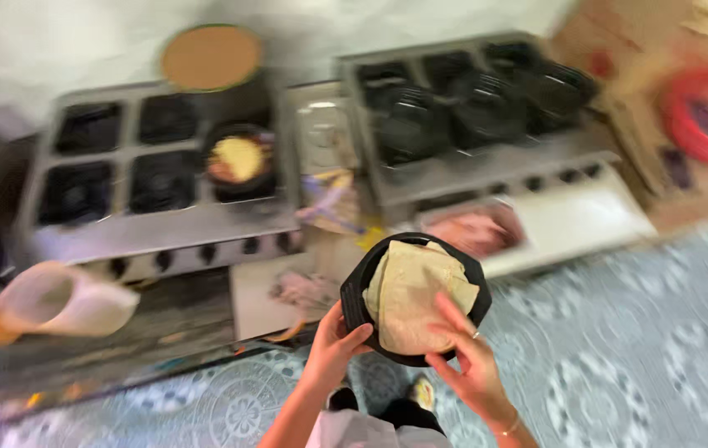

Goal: The person takes instant noodle blocks from a cardboard box, unwraps one, and places it into a bowl, then adds toppings from containers using chopsticks. They then slice a block of tofu into pieces on a cutting board with a knife and handle the cut tofu pieces.

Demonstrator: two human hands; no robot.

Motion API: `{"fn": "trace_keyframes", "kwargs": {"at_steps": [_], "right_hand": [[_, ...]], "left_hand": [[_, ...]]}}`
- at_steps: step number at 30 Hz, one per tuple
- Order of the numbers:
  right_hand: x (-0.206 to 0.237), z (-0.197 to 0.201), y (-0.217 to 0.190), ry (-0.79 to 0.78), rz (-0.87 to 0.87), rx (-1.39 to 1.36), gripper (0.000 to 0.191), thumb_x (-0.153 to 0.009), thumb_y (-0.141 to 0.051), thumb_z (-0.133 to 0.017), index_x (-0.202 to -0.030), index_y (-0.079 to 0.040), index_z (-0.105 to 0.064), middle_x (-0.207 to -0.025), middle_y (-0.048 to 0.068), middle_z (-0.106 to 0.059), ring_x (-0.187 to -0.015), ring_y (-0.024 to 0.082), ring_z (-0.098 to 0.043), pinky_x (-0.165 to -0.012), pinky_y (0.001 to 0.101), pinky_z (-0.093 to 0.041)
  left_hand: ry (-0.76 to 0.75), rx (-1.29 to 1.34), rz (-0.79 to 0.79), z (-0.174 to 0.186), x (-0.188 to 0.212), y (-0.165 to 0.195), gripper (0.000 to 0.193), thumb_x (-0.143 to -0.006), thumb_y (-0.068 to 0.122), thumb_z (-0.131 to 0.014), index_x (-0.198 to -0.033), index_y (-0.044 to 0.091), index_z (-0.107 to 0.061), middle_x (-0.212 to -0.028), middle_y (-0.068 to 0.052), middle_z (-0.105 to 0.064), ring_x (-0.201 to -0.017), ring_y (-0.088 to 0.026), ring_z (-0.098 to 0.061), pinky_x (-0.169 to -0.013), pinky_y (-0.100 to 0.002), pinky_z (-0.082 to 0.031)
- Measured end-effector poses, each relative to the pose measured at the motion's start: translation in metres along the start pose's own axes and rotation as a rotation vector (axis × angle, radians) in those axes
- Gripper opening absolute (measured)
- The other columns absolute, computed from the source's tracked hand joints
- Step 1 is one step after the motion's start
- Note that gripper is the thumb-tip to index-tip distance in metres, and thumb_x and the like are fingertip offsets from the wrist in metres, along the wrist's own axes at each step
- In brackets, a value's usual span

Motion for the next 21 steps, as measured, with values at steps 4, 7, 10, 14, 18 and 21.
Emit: {"fn": "trace_keyframes", "kwargs": {"at_steps": [4,7,10,14,18,21], "right_hand": [[0.088,0.068,0.011,0.448,-0.025,-0.197,0.046,-0.087,0.014,-0.062,-0.132,0.004,-0.061,-0.167,0.016,-0.034,-0.153,0.026,-0.037,-0.117,0.0392,-0.038],[0.170,0.134,0.012,0.660,-0.041,-0.130,0.045,-0.089,0.012,-0.061,-0.134,0.004,-0.060,-0.163,0.016,-0.040,-0.150,0.025,-0.042,-0.119,0.0382,-0.039],[0.264,0.202,0.013,0.904,-0.255,-0.145,0.044,-0.090,0.008,-0.063,-0.134,0.001,-0.060,-0.153,0.013,-0.054,-0.135,0.022,-0.054,-0.107,0.0355,-0.046],[0.376,0.286,0.014,1.217,-0.390,-0.060,0.038,-0.092,0.004,-0.067,-0.130,0.001,-0.063,-0.133,0.010,-0.068,-0.125,0.018,-0.063,-0.105,0.0314,-0.049],[0.459,0.359,0.013,1.322,-0.405,-0.062,0.034,-0.090,0.001,-0.069,-0.123,0.000,-0.062,-0.126,0.003,-0.068,-0.114,0.013,-0.065,-0.097,0.0282,-0.051],[0.504,0.403,0.024,1.376,-0.505,-0.021,0.039,-0.088,-0.001,-0.070,-0.126,-0.004,-0.064,-0.105,-0.003,-0.067,-0.092,0.005,-0.061,-0.081,0.0224,-0.050]], "left_hand": [[-0.224,0.025,0.068,-0.098,0.002,-0.052,0.051,-0.090,0.004,-0.065,-0.139,0.008,-0.054,-0.118,0.002,-0.071,-0.107,-0.012,-0.070,-0.083,-0.033,-0.065],[-0.341,-0.008,0.137,-0.178,0.007,-0.113,0.051,-0.089,0.004,-0.066,-0.139,0.010,-0.054,-0.116,0.001,-0.070,-0.104,-0.011,-0.070,-0.078,-0.035,-0.066],[-0.513,-0.037,0.148,-0.257,0.019,-0.191,0.050,-0.093,0.004,-0.069,-0.142,0.006,-0.056,-0.118,-0.002,-0.071,-0.101,-0.013,-0.068,-0.070,-0.030,-0.058],[-0.620,-0.112,0.322,-0.361,0.050,-0.299,0.050,-0.090,0.004,-0.069,-0.139,0.009,-0.057,-0.116,0.001,-0.071,-0.101,-0.009,-0.069,-0.071,-0.029,-0.060],[-0.690,-0.135,0.482,-0.455,0.076,-0.379,0.052,-0.087,0.002,-0.069,-0.137,0.010,-0.057,-0.109,0.000,-0.071,-0.094,-0.011,-0.071,-0.070,-0.032,-0.063],[-0.785,-0.157,0.537,-0.513,0.076,-0.420,0.049,-0.090,-0.001,-0.070,-0.136,0.006,-0.057,-0.109,-0.003,-0.071,-0.093,-0.013,-0.071,-0.071,-0.034,-0.064]]}}
Point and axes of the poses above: each hand's wrist, its own x-axis away from the middle knuckle, its own z-axis out of the back of the hand, y = z × x, the point moved 1 cm from there along -x, towards the middle knuckle
